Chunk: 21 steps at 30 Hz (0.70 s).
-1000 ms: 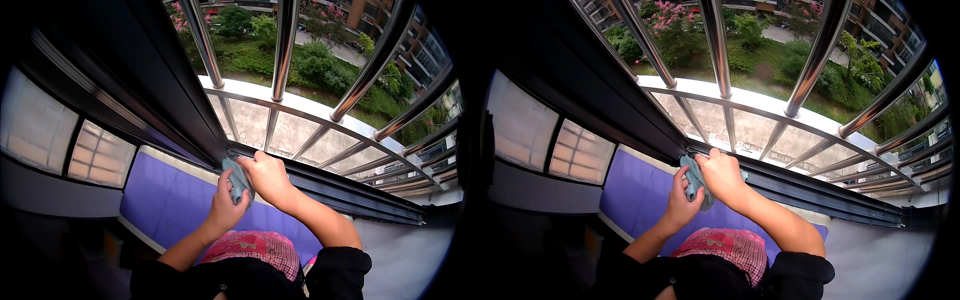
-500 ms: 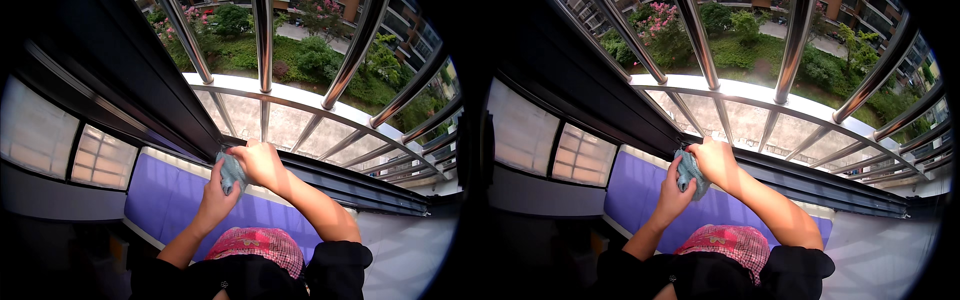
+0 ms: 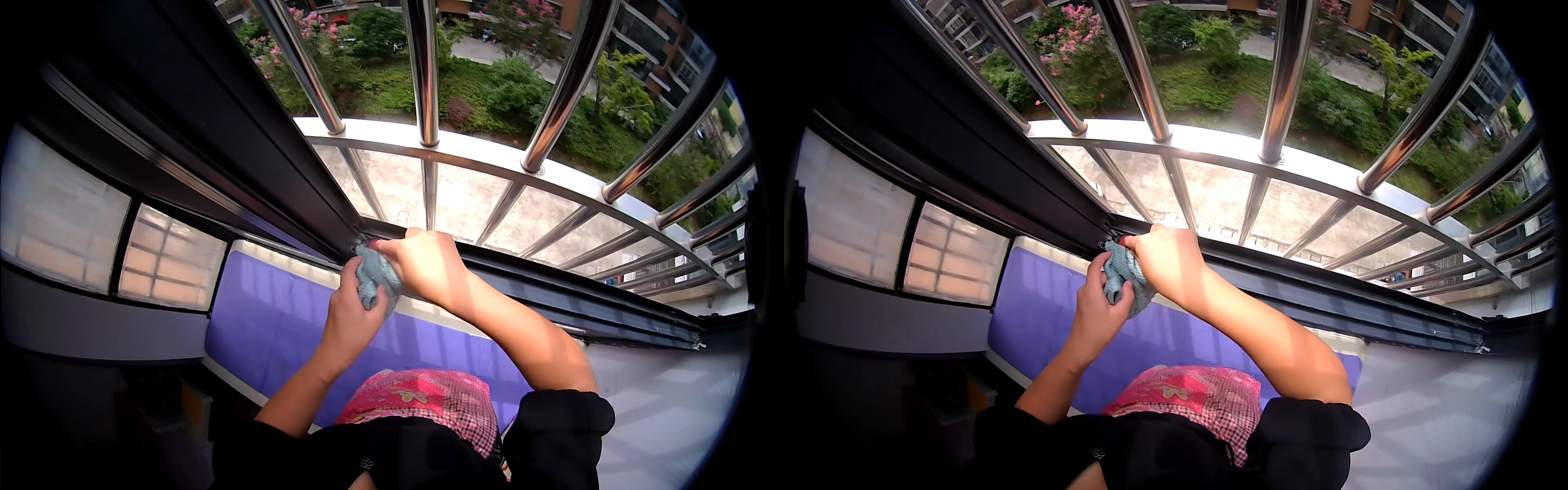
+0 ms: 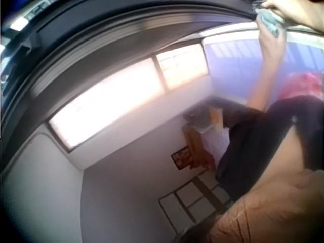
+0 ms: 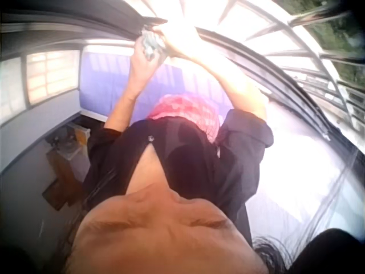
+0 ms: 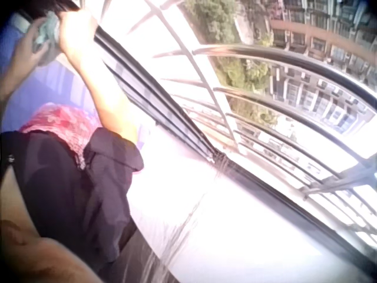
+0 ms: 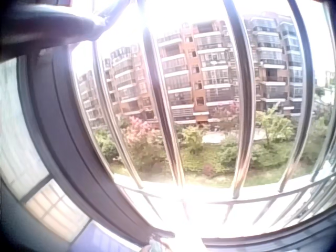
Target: The person cleans the window frame and glass using a cloth and a small scraper. They wipe the frame edges and tracks, then scrape and wipe the glass surface, repeating the process across different sections of the window.
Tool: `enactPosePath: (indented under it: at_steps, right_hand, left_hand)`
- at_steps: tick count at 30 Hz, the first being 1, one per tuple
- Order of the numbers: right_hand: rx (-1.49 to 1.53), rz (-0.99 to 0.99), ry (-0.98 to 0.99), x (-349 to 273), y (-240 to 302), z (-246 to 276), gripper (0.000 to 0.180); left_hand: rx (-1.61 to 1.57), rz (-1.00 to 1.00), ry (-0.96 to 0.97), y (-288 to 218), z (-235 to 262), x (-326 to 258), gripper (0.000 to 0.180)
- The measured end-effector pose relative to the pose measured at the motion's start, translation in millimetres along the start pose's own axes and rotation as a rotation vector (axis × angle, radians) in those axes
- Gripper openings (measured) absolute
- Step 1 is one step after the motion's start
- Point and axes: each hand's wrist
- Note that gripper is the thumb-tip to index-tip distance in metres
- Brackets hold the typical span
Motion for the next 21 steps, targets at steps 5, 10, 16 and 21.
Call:
enactPosePath:
  at_steps: [5, 10, 16, 21]
  right_hand:
    - [0.010, -0.040, -0.062, 3, 6, -5, 0.020]
    - [0.171, -0.073, -0.050, -12, 4, 18, 0.018]
    - [0.177, -0.077, -0.026, -21, 5, 46, 0.017]
    - [0.082, -0.117, 0.049, -19, 7, 71, 0.017]
  left_hand:
    - [-0.020, -0.106, -0.042, 0, -2, 6, 0.047]
    - [-0.192, 0.041, -0.065, -3, 3, -2, 0.050]
    - [0.229, -0.247, -0.043, -8, -13, 8, 0.057]
    - [0.531, -0.137, 0.133, -38, -19, 13, 0.066]
Point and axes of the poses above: each hand's wrist, its own x-axis towards the middle knuckle, its own z-axis out of the back of the hand, y = z × x, and after that the axes turned 4 degrees about z, right-handed
